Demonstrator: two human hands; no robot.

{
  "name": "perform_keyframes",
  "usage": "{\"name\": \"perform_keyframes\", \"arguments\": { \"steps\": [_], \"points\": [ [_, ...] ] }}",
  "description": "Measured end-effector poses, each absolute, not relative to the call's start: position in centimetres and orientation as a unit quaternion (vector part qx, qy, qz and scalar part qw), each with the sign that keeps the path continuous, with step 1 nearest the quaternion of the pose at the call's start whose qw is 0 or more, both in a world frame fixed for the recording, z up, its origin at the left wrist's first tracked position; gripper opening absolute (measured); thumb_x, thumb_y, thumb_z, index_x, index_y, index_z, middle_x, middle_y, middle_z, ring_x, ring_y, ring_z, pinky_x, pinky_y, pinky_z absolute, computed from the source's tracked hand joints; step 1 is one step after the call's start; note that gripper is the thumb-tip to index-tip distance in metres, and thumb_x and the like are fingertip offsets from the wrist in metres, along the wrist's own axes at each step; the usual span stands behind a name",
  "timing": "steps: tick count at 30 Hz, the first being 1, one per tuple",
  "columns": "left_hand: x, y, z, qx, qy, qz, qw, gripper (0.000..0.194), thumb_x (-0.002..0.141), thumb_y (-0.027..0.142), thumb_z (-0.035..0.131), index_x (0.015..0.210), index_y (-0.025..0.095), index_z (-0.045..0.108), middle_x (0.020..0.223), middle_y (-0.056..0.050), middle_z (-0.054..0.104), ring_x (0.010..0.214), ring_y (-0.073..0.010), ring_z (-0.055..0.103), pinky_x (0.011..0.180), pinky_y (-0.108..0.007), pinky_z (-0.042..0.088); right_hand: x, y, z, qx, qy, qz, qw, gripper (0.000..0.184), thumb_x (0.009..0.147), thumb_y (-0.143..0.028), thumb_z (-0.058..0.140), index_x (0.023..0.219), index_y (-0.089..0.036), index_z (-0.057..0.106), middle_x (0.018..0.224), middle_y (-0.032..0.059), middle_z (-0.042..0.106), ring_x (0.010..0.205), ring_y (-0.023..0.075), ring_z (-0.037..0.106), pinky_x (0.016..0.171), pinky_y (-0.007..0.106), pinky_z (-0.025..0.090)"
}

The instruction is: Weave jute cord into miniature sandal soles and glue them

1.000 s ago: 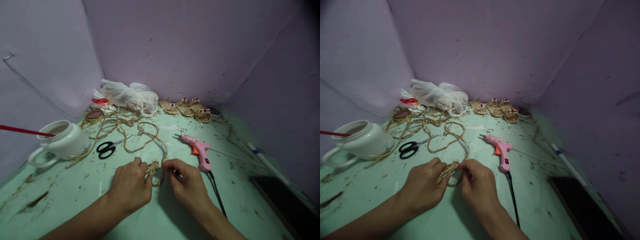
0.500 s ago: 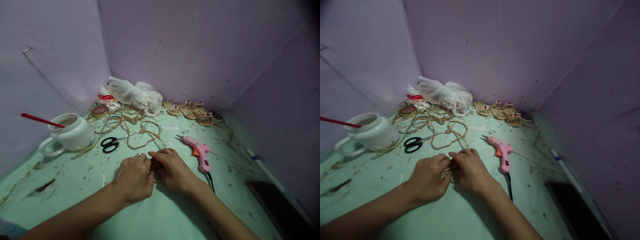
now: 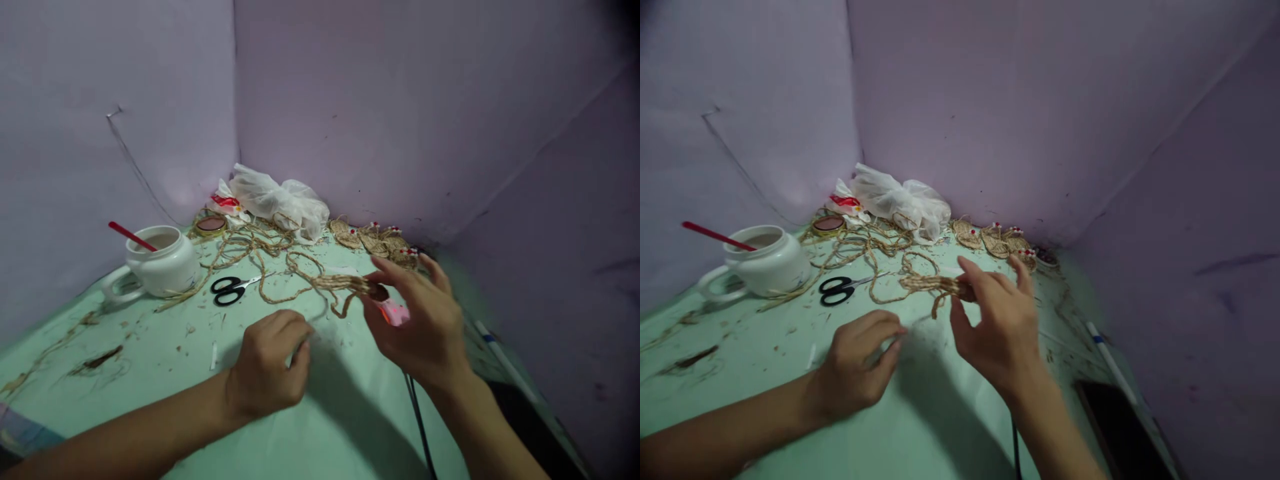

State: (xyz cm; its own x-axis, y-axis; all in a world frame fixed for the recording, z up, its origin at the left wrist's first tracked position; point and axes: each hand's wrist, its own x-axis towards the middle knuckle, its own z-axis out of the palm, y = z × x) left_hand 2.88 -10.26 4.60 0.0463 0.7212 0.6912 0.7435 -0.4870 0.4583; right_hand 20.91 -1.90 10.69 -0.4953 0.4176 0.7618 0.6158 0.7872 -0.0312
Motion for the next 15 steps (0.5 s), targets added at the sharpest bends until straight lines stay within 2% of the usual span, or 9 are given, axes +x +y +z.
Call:
{"name": "perform_keyframes", "arguments": {
  "steps": [2,3,5,7,8,9,11,13,15],
  "points": [
    [3.4,-8.6,4.5,-0.714,-0.555,-0.427,-0.03,0.038,0.074,0.011,0.052,0.112,0.013,0.054,0.108,-0.013,0.062,0.103,-0.0226,0.056,0.089,-0.038,0.047,21.7,-2.8,11.7,-0.327,-0.833,-0.143,0.423,0.046,0.075,-0.015,0.061,0.12,-0.021,0.051,0.083,0.0023,0.072,0.076,0.0199,0.067,0.103,0.05,0.034],
    [3.7,-7.5,4.6,-0.733,-0.554,-0.391,-0.044,0.054,0.07,0.014,0.057,0.124,0.011,0.048,0.124,-0.016,0.054,0.118,-0.0263,0.047,0.098,-0.043,0.041,22.0,-3.3,12.0,-0.338,-0.823,-0.145,0.433,0.046,0.075,-0.015,0.062,0.119,-0.021,0.052,0.083,0.0028,0.072,0.076,0.0197,0.067,0.103,0.049,0.035],
    [4.3,-5.5,4.9,-0.808,-0.5,-0.302,-0.08,0.067,0.064,0.02,0.065,0.128,0.015,0.047,0.132,-0.015,0.05,0.126,-0.029,0.04,0.104,-0.046,0.033,22.5,-4.2,12.2,-0.354,-0.806,-0.15,0.451,0.044,0.076,-0.016,0.063,0.118,-0.02,0.053,0.083,0.0041,0.071,0.075,0.0195,0.067,0.102,0.047,0.037],
    [4.4,-4.1,5.5,-0.844,-0.481,-0.198,-0.131,0.042,0.066,0.018,0.063,0.108,0.023,0.062,0.104,-0.003,0.067,0.103,-0.0205,0.058,0.097,-0.037,0.039,23.0,-4.6,11.9,-0.366,-0.796,-0.157,0.455,0.041,0.076,-0.016,0.063,0.116,-0.019,0.053,0.081,0.0047,0.071,0.073,0.0192,0.067,0.1,0.048,0.039],
    [4.1,-3.8,5.9,-0.842,-0.491,-0.171,-0.14,0.025,0.07,0.017,0.059,0.094,0.023,0.067,0.083,0.0,0.069,0.084,-0.0164,0.062,0.087,-0.031,0.044,23.3,-4.6,11.5,-0.376,-0.795,-0.158,0.45,0.04,0.077,-0.017,0.062,0.116,-0.019,0.054,0.081,0.0046,0.072,0.071,0.0193,0.067,0.097,0.048,0.041],
    [3.5,-3.9,6.4,-0.836,-0.505,-0.158,-0.141,0.019,0.074,0.016,0.055,0.086,0.022,0.069,0.069,0.002,0.067,0.068,-0.0139,0.061,0.074,-0.026,0.045,23.6,-4.5,11.0,-0.386,-0.796,-0.151,0.441,0.038,0.077,-0.018,0.061,0.115,-0.02,0.054,0.08,0.0043,0.072,0.07,0.0194,0.066,0.095,0.049,0.042],
    [1.4,-4.8,7.6,-0.821,-0.538,-0.143,-0.128,0.02,0.076,0.018,0.056,0.09,0.021,0.07,0.065,0.002,0.065,0.062,-0.0144,0.059,0.061,-0.023,0.041,23.9,-4.3,9.3,-0.407,-0.81,-0.1,0.41,0.038,0.078,-0.018,0.059,0.116,-0.02,0.053,0.081,0.0035,0.072,0.071,0.0195,0.067,0.089,0.047,0.046],
    [-1.5,-6.5,9.2,-0.808,-0.57,-0.11,-0.103,0.016,0.071,0.014,0.062,0.083,0.018,0.07,0.057,0.003,0.06,0.057,-0.0138,0.054,0.056,-0.021,0.034,23.5,-4.3,7.0,-0.408,-0.837,-0.007,0.364,0.041,0.077,-0.015,0.056,0.118,-0.02,0.051,0.083,0.0029,0.073,0.074,0.0189,0.067,0.085,0.042,0.049],
    [-4.4,-8.2,10.7,-0.777,-0.629,-0.029,-0.015,0.012,0.07,0.01,0.064,0.078,0.017,0.069,0.054,0.006,0.053,0.053,-0.0101,0.047,0.057,-0.019,0.029,22.4,-4.6,4.8,-0.387,-0.868,0.081,0.302,0.042,0.076,-0.012,0.055,0.118,-0.017,0.051,0.08,0.0032,0.073,0.074,0.0189,0.067,0.084,0.04,0.049]
  ]
}}
